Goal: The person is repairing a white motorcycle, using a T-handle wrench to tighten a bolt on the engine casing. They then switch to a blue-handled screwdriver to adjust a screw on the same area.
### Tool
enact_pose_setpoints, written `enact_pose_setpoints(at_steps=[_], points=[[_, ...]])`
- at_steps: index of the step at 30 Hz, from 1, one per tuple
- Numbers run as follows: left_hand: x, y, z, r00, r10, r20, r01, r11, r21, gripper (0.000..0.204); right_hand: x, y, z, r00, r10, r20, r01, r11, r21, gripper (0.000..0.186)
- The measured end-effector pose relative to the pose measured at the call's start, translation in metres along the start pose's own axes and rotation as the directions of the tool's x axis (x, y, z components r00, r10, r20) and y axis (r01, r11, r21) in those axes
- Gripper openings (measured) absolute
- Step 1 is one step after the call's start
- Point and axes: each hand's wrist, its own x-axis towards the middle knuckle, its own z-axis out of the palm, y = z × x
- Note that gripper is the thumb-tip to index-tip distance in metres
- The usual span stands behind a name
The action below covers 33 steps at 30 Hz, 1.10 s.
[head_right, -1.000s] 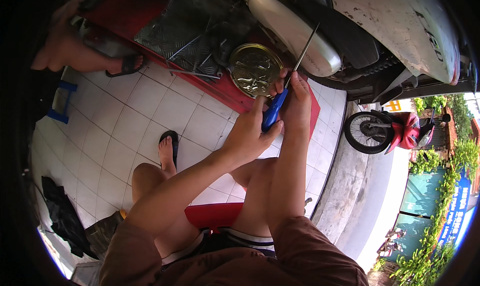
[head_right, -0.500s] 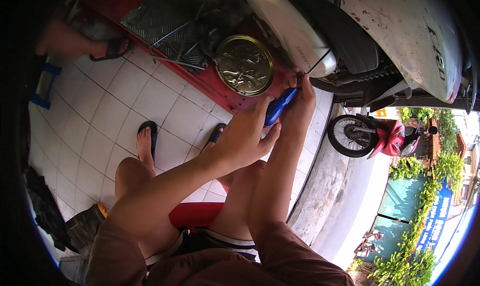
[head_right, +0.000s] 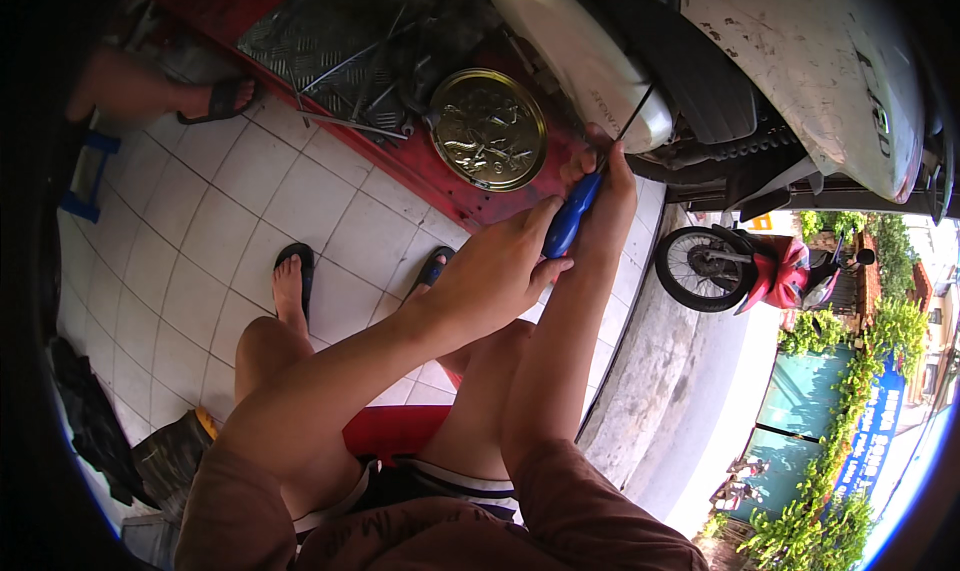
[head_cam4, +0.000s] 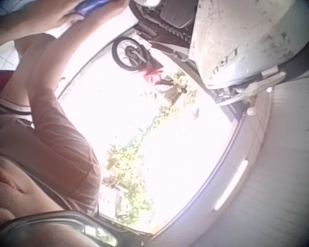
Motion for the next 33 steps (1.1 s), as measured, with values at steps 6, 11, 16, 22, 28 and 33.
enact_pose_setpoints(at_steps=[6, 11, 16, 22, 28, 33], points=[[-0.0002, 0.0005, 0.0021, 1.000, -0.006, 0.028, 0.006, 1.000, 0.027, 0.062, -0.0022, -0.0004, 0.0006, 1.000, -0.024, -0.007, 0.024, 0.999, -0.024, 0.037], [-0.0005, 0.0007, 0.0011, 0.999, -0.019, 0.036, 0.018, 0.999, 0.027, 0.062, 0.0003, 0.0017, -0.0008, 1.000, -0.021, 0.002, 0.021, 1.000, -0.001, 0.038], [0.0006, 0.0011, 0.0012, 0.999, -0.007, 0.045, 0.007, 1.000, 0.019, 0.061, -0.0002, 0.0003, -0.0009, 1.000, -0.028, -0.001, 0.028, 1.000, 0.008, 0.037], [0.0003, 0.0031, 0.0003, 0.997, -0.042, 0.065, 0.041, 0.999, 0.020, 0.058, 0.0004, 0.0002, -0.0017, 0.999, -0.040, 0.002, 0.040, 0.998, -0.041, 0.037], [0.0000, 0.0031, -0.0010, 0.998, -0.034, 0.053, 0.032, 0.999, 0.037, 0.058, 0.0014, 0.0023, -0.0002, 0.999, -0.036, -0.021, 0.036, 0.999, 0.002, 0.036], [-0.0004, 0.0028, -0.0002, 1.000, -0.002, 0.013, 0.002, 0.999, 0.032, 0.054, 0.0016, 0.0014, 0.0001, 0.999, -0.043, -0.009, 0.043, 0.999, -0.023, 0.036]])
